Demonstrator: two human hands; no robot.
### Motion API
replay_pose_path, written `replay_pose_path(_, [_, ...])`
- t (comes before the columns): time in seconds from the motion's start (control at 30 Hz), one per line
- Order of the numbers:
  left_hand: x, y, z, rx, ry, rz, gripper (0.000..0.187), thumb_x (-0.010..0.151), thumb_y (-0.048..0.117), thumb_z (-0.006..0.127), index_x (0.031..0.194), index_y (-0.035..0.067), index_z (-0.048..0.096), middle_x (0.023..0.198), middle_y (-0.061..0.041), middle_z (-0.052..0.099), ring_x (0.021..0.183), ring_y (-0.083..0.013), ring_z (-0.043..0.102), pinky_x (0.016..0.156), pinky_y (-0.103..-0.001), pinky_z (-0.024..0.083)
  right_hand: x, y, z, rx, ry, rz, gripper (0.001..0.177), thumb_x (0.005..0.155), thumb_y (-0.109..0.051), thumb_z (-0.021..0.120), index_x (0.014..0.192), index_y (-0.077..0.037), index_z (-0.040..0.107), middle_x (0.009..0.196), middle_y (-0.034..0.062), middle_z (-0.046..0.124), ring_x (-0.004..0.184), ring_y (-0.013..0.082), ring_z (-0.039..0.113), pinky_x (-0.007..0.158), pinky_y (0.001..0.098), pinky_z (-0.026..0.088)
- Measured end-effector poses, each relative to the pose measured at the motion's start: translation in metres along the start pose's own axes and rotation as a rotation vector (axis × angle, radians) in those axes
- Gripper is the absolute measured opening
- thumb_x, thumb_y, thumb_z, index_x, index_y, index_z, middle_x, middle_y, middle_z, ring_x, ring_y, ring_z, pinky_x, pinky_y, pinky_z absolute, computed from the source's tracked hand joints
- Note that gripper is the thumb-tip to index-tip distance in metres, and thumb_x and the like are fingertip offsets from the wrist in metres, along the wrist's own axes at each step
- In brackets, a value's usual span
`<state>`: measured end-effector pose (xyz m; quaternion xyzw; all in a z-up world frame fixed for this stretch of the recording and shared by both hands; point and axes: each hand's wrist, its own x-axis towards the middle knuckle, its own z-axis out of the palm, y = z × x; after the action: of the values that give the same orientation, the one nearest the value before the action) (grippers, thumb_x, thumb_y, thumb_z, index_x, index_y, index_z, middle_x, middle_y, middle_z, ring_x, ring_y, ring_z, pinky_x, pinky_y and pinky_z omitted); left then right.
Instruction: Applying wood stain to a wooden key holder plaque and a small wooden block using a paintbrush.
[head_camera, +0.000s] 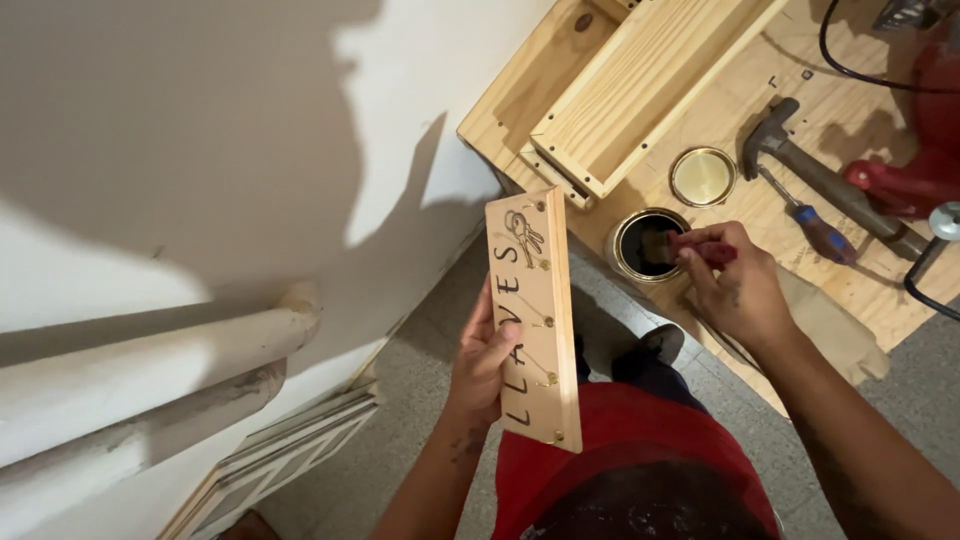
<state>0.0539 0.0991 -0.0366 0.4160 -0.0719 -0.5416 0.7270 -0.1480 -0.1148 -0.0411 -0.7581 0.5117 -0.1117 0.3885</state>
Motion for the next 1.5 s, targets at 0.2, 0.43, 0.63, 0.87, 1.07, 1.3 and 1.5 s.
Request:
replay_pose_path(0.2, [-0.001,-0.005,-0.015,0.027,-0.076,0.006,0.083,0.095,0.014,0.069,0.163,0.013,0.022,0.161,-0.014,0.041,0.138,-0.0321,0.051,0.113,-0.050,0.049,-0.002,0.007,-0.007,0.085,-0.044,0.093,0.028,0.102,-0.028,0.063,0.119,-0.005,0.061,0.106,0.0091,0.077,0.100,0.0234,0.075,0.083,0.0345,0.056])
replay_pose_path(0.43, [0.001,-0.005,-0.011,0.038,-0.110,-0.009,0.081,0.097,0.016,0.067,0.163,0.013,0.019,0.162,-0.017,0.038,0.145,-0.0327,0.043,0.122,-0.048,0.038,-0.012,0.004,-0.011,0.127,-0.013,0.191,0.015,0.111,-0.014,0.060,0.118,-0.002,0.055,0.099,0.0130,0.076,0.090,0.0252,0.075,0.069,0.0310,0.059])
replay_pose_path(0.63, [0.016,-0.014,-0.004,-0.013,-0.276,0.118,0.083,0.101,0.014,0.065,0.165,0.013,0.012,0.169,-0.014,0.026,0.153,-0.0296,0.032,0.128,-0.048,0.031,-0.008,0.068,0.006,1.198,0.290,0.144,0.029,0.119,-0.021,0.047,0.104,-0.003,0.064,0.097,0.0145,0.072,0.080,0.0180,0.070,0.078,0.0234,0.063])
replay_pose_path(0.87, [0.023,0.002,0.052,0.140,-0.201,0.179,0.092,0.091,0.009,0.074,0.164,0.008,0.018,0.160,-0.019,0.041,0.140,-0.0280,0.050,0.117,-0.040,0.046,0.005,0.066,0.023,1.389,0.529,0.688,0.037,0.110,-0.042,0.053,0.110,-0.005,0.052,0.073,0.0100,0.064,0.064,0.0186,0.066,0.057,0.0255,0.059])
replay_pose_path(1.07, [0.032,-0.013,0.059,0.130,-0.097,0.161,0.093,0.083,0.011,0.081,0.160,0.005,0.030,0.137,-0.021,0.062,0.117,-0.0262,0.066,0.099,-0.041,0.059,0.009,0.093,0.035,1.426,0.562,0.724,0.038,0.109,-0.051,0.052,0.101,-0.015,0.045,0.070,0.0028,0.051,0.057,0.0159,0.056,0.049,0.0244,0.045])
replay_pose_path(1.3, [0.039,-0.012,0.085,0.071,-0.011,-0.019,0.103,0.073,0.019,0.085,0.158,0.002,0.028,0.146,-0.022,0.054,0.128,-0.0329,0.058,0.111,-0.045,0.051,-0.039,0.008,-0.063,1.601,0.356,0.307,0.017,0.097,-0.033,0.074,0.091,-0.018,0.068,0.082,-0.0077,0.066,0.065,-0.0006,0.059,0.056,0.0107,0.050])
replay_pose_path(1.5, [0.044,-0.009,0.110,0.064,-0.119,-0.084,0.087,0.073,0.023,0.087,0.147,0.006,0.045,0.133,-0.016,0.064,0.119,-0.0300,0.064,0.106,-0.047,0.055,-0.061,-0.032,-0.100,1.469,0.409,0.272,0.035,0.090,-0.049,0.077,0.092,-0.017,0.062,0.059,-0.0087,0.050,0.046,-0.0020,0.042,0.041,0.0131,0.029])
